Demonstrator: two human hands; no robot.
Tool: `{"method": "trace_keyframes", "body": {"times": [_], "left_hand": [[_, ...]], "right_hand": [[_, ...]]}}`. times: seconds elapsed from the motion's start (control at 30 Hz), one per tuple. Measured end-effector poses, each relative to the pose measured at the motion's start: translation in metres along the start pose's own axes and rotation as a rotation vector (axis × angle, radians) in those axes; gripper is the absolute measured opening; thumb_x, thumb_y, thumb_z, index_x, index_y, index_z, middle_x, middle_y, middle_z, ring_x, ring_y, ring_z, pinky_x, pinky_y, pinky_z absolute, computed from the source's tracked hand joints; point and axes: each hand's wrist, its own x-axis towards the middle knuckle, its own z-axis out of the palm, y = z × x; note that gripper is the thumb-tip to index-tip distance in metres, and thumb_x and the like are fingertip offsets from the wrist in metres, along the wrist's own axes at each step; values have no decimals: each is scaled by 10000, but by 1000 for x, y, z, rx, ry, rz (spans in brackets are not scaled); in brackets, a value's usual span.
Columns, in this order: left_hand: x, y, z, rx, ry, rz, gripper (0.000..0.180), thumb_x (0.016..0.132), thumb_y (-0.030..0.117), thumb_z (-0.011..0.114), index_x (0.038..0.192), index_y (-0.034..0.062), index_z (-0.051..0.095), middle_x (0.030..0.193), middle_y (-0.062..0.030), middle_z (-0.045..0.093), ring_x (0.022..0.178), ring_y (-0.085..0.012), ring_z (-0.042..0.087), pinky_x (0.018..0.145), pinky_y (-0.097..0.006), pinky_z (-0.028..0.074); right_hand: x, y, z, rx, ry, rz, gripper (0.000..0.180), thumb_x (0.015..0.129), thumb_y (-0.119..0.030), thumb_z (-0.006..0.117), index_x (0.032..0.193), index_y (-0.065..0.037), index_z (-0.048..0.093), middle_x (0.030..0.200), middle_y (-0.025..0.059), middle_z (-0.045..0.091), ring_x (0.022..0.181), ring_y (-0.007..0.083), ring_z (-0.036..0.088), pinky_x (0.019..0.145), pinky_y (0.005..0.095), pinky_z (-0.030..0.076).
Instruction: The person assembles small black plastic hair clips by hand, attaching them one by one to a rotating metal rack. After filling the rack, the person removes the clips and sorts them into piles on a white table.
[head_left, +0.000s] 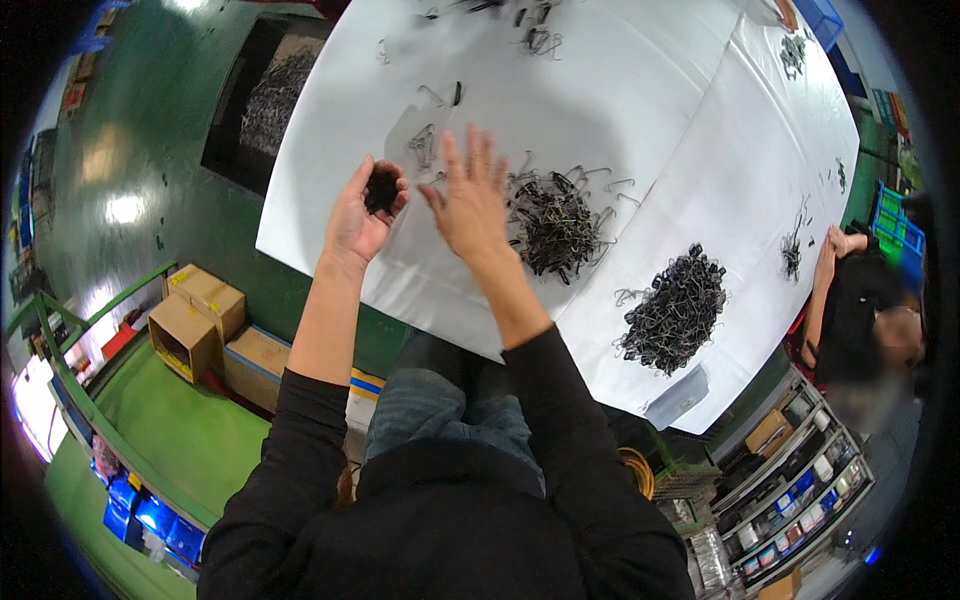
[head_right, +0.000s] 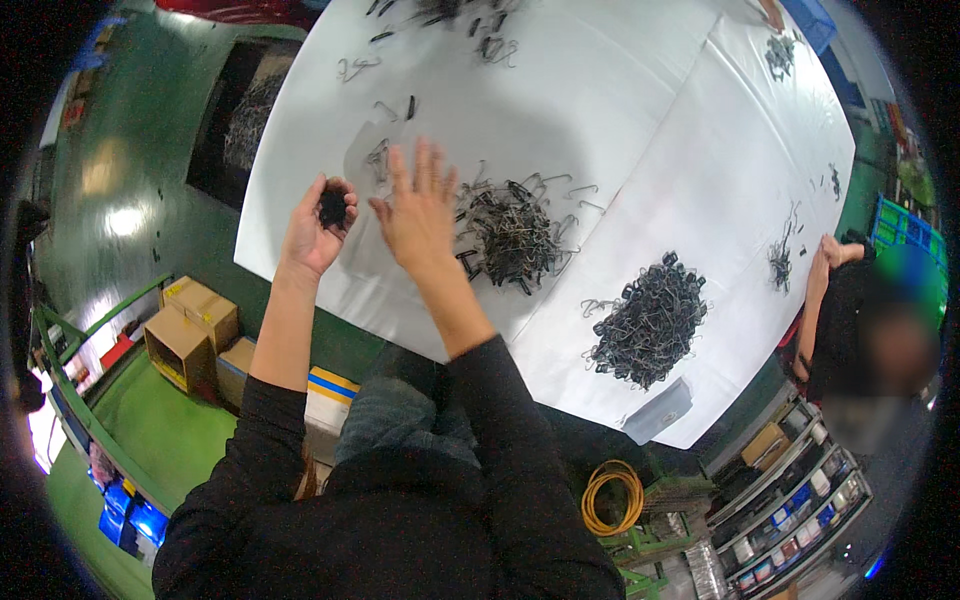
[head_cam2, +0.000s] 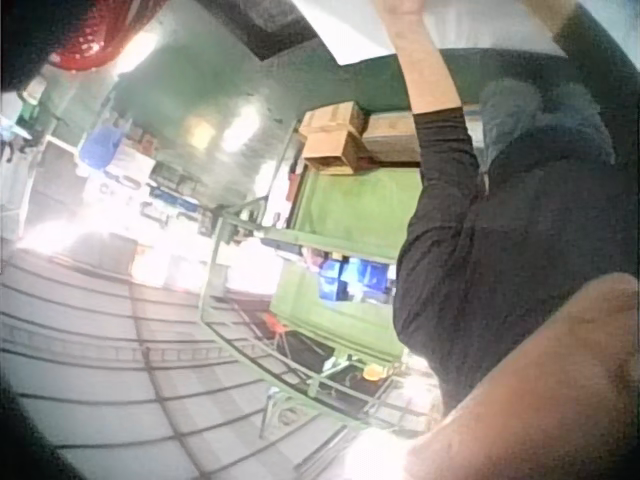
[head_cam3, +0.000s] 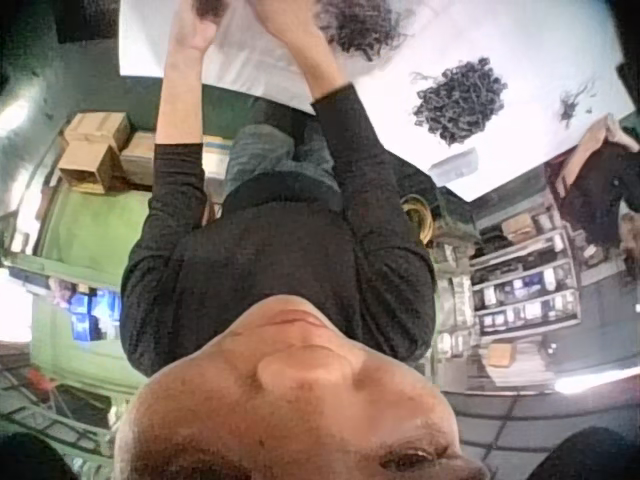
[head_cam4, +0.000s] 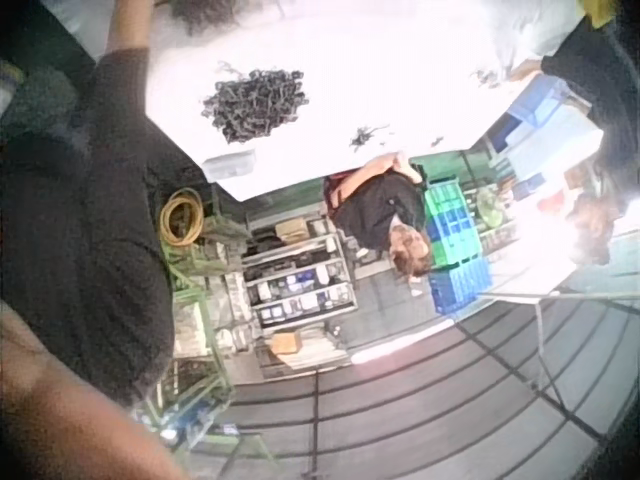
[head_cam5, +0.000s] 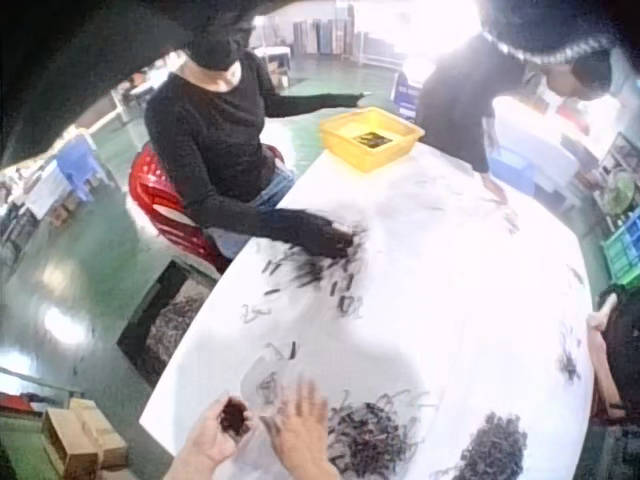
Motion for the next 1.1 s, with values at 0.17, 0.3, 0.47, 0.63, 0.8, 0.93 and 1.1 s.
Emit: {"method": "trace_keyframes", "body": {"times": [0.17,0.3,0.47,0.63,0.8,0.93,1.1], "left_hand": [[-15,1,-25,-97,65,82,228,947,246,531,883,34,583,878,-95,594,780,-193,592,669,-288,533],[-24,-14,-34,-167,30,71,233,951,245,524,886,29,580,881,-96,592,781,-201,593,666,-290,533],[-38,-24,-31,-198,61,68,249,952,249,519,897,15,584,874,-99,597,773,-199,596,681,-297,540],[-46,-33,-28,-163,90,68,242,955,248,517,913,15,569,902,-106,585,782,-192,596,680,-295,546],[-53,-44,-32,-184,72,82,242,952,252,522,907,20,574,882,-95,592,780,-189,598,682,-286,540],[-55,-50,-34,-181,78,63,251,949,260,528,888,25,588,863,-87,602,780,-189,604,673,-281,537],[-51,-48,-35,-131,91,0,270,946,270,529,883,23,617,861,-93,630,778,-198,607,685,-302,535]], "right_hand": [[-62,42,-69,-328,70,310,681,700,-230,761,1312,-180,468,1368,210,354,1280,426,301,1033,552,275],[-74,61,-89,-88,-24,404,565,667,-64,733,1193,-132,539,1231,200,471,1147,376,463,942,441,413],[-68,67,-120,158,257,132,299,669,44,647,950,-46,600,983,138,584,974,329,556,845,405,450],[-55,76,-139,219,283,28,287,669,64,647,930,-54,621,956,109,587,919,294,568,831,356,451],[-29,109,-160,165,309,166,304,680,18,666,973,-43,609,997,122,576,942,283,566,853,357,443],[-25,128,-148,-92,345,134,424,710,12,636,1118,-59,551,1160,185,492,1121,345,489,971,401,397],[-61,93,-71,-99,261,75,545,798,-147,638,1295,-56,436,1373,204,346,1292,404,321,1056,472,309]]}}
